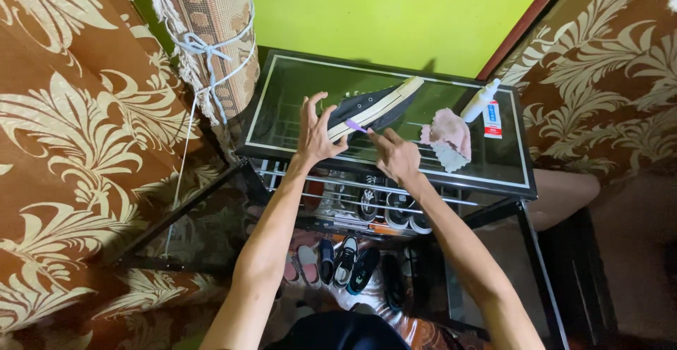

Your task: Cleaning a pair of black sneakers using a toothbrush, cleaning spray, and a cloth.

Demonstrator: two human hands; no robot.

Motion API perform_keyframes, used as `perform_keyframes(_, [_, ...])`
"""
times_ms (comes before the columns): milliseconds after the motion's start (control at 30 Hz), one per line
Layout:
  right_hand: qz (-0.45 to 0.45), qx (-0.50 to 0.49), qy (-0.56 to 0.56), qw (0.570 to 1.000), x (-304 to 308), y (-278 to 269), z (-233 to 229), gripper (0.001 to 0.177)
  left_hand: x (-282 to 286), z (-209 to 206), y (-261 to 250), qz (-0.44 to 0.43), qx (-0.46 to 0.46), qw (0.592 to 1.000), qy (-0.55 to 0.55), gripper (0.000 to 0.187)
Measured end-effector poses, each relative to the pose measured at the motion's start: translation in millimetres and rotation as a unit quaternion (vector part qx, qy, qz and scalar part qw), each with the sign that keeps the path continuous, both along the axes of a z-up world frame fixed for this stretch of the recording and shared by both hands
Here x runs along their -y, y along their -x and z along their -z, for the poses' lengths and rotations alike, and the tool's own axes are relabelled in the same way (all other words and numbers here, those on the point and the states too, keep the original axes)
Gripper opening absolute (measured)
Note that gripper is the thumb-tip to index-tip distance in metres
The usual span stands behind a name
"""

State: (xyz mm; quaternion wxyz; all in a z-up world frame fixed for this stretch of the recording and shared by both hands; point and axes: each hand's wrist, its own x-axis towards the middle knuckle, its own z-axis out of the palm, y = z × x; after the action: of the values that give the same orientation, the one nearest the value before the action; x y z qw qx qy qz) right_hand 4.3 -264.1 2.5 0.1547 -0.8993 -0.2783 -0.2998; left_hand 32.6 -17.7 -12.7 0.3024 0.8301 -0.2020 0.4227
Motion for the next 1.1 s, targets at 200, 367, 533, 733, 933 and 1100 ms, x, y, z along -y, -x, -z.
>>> perform_keyframes(200, [0.061,0.004,0.038,0.997,38,-36,16,0.046,-1,-4,4,-0.021,0.0,1.0,-0.011,0.071])
perform_keyframes(367, [0.112,0.011,0.043,0.993,41,-23,-40,0.036,6,-9,10,-0.027,0.018,0.999,-0.016,0.07])
perform_keyframes(533, [0.16,-0.009,0.045,0.986,41,-3,-106,0.029,7,-5,12,-0.019,0.042,0.998,-0.03,0.069])
perform_keyframes(733, [0.195,0.042,0.05,0.979,60,-20,-57,0.036,10,4,9,0.015,0.063,0.997,-0.047,0.07])
perform_keyframes(933, [0.156,0.001,-0.059,0.986,56,-18,3,0.029,9,9,2,0.032,0.059,0.994,-0.092,0.071])
perform_keyframes(1100, [0.082,0.025,0.003,0.996,31,7,18,0.029,12,6,-1,0.017,0.093,0.991,-0.096,0.069])
